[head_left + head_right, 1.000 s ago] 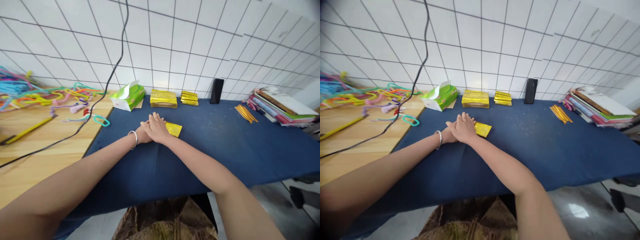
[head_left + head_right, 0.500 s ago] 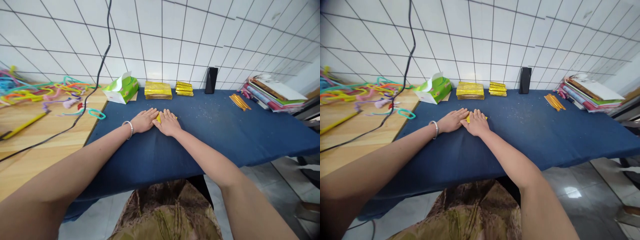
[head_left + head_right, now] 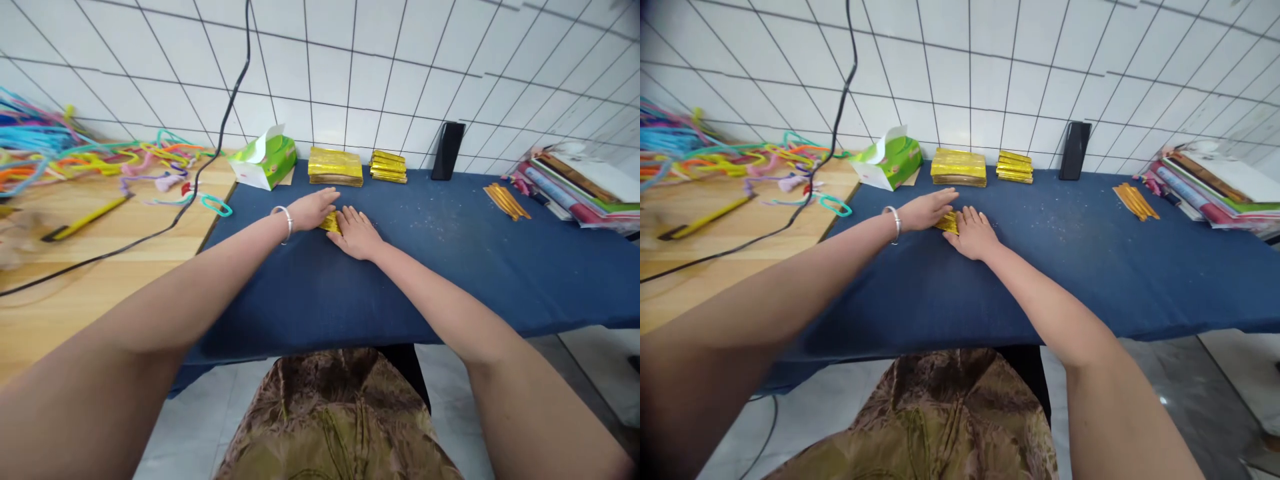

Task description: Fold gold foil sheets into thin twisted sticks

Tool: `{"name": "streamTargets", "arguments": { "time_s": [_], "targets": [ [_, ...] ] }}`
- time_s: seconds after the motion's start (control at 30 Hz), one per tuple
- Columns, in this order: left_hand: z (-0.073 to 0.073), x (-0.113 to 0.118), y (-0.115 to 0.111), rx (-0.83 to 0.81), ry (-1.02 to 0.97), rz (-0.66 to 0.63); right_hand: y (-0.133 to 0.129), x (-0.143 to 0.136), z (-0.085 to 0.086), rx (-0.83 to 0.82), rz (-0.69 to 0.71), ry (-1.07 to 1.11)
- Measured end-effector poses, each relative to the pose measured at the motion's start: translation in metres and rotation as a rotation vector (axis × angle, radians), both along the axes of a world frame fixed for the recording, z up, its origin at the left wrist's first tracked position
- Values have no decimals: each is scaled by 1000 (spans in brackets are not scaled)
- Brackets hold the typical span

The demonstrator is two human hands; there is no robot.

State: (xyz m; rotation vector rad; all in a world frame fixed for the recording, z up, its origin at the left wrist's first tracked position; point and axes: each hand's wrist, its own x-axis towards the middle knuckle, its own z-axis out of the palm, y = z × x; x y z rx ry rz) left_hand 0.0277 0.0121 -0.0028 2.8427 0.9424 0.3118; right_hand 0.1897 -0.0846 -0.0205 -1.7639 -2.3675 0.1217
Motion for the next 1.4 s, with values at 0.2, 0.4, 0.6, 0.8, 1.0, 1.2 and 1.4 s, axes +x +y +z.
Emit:
{"name": "streamTargets", "arguments": {
  "time_s": [0.2, 0.4, 0.6, 0.8, 1.0, 1.2, 1.4],
  "targets": [
    [-26, 15, -11, 11, 85, 45, 4, 2, 7, -41, -32, 62],
    [-28, 11, -15, 61, 137, 15, 26, -36, 12, 75, -130, 192],
    [-30, 10, -13, 38, 156, -6, 36, -49, 6, 21, -130, 228],
    [-23, 4, -13, 12, 205, -9, 18, -27, 3, -4, -163, 178],
    [-13, -14, -15, 19, 245, -16, 6, -9, 4, -5, -45, 65],
    [-9, -37, -14, 31, 253, 5, -9, 20, 8, -62, 39, -4],
    [-8, -42, -16, 49, 217, 9, -27, 30, 11, -17, 26, -10]
  ]
}}
